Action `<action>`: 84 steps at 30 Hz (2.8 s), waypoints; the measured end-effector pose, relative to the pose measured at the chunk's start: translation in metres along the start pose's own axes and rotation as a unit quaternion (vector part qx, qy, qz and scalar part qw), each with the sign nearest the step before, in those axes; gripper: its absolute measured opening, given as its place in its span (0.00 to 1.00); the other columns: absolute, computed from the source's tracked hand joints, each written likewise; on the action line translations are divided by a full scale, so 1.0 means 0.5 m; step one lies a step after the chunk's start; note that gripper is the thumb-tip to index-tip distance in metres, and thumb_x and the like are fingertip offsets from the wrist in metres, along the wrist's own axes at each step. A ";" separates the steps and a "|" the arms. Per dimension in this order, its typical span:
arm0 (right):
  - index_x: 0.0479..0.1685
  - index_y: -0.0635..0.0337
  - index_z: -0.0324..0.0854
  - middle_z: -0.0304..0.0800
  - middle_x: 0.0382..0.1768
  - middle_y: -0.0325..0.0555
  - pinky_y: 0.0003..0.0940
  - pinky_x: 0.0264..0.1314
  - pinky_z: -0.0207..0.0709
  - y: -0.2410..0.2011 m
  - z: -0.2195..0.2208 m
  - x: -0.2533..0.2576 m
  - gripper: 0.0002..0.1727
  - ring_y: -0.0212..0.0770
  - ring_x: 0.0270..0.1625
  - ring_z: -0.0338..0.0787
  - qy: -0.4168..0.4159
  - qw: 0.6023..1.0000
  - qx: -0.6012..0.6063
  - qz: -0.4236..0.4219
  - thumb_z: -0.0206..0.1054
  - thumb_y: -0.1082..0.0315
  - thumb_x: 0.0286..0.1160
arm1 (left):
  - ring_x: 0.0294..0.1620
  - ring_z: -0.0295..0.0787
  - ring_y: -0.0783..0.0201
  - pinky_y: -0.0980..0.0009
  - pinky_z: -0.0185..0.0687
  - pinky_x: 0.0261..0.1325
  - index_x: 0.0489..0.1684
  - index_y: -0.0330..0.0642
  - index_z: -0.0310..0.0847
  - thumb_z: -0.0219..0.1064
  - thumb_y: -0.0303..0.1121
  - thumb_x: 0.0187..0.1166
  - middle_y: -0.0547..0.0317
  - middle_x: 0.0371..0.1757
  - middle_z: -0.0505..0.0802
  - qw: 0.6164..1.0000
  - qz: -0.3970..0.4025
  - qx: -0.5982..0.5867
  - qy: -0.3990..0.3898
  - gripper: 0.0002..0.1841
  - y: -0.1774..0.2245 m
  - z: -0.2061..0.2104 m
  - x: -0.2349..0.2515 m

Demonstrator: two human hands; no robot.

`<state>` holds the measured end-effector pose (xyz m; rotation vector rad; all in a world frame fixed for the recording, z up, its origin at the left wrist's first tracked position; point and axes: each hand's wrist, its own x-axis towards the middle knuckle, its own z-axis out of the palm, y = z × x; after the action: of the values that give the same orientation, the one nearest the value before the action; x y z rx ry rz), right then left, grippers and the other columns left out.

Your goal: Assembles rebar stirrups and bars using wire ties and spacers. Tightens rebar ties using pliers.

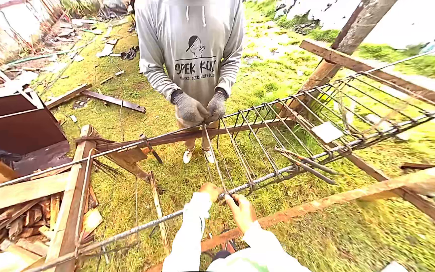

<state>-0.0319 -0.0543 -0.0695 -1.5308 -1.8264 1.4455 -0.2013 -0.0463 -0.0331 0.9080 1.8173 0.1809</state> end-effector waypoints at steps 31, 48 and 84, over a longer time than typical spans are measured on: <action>0.43 0.63 0.86 0.87 0.34 0.50 0.48 0.46 0.79 -0.100 -0.095 0.037 0.25 0.45 0.36 0.85 -0.269 0.939 -0.214 0.009 0.51 0.51 0.91 | 0.61 0.92 0.56 0.56 0.88 0.58 0.67 0.48 0.89 0.75 0.52 0.68 0.58 0.64 0.94 0.752 0.402 0.212 0.477 0.29 -0.123 0.161 -0.018; 0.53 0.63 0.81 0.86 0.33 0.44 0.34 0.38 0.82 -0.247 -0.111 0.125 0.26 0.35 0.30 0.85 -0.417 0.827 -0.370 0.068 0.66 0.44 0.83 | 0.62 0.90 0.52 0.49 0.78 0.71 0.48 0.55 0.97 0.70 0.49 0.73 0.59 0.52 0.96 0.713 0.341 0.052 0.610 0.15 -0.097 0.231 0.011; 0.38 0.64 0.88 0.92 0.36 0.51 0.48 0.48 0.83 -0.134 -0.027 0.013 0.30 0.47 0.41 0.92 -0.094 0.955 -0.252 0.125 0.43 0.53 0.94 | 0.54 0.94 0.64 0.66 0.90 0.62 0.56 0.36 0.89 0.67 0.31 0.82 0.53 0.52 0.96 0.843 0.215 -0.395 0.296 0.12 -0.088 0.097 -0.170</action>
<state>-0.0583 -0.0349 -0.0091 -1.9832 -2.3182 1.3286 -0.1677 -0.1468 -0.0144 0.6583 1.7690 1.5237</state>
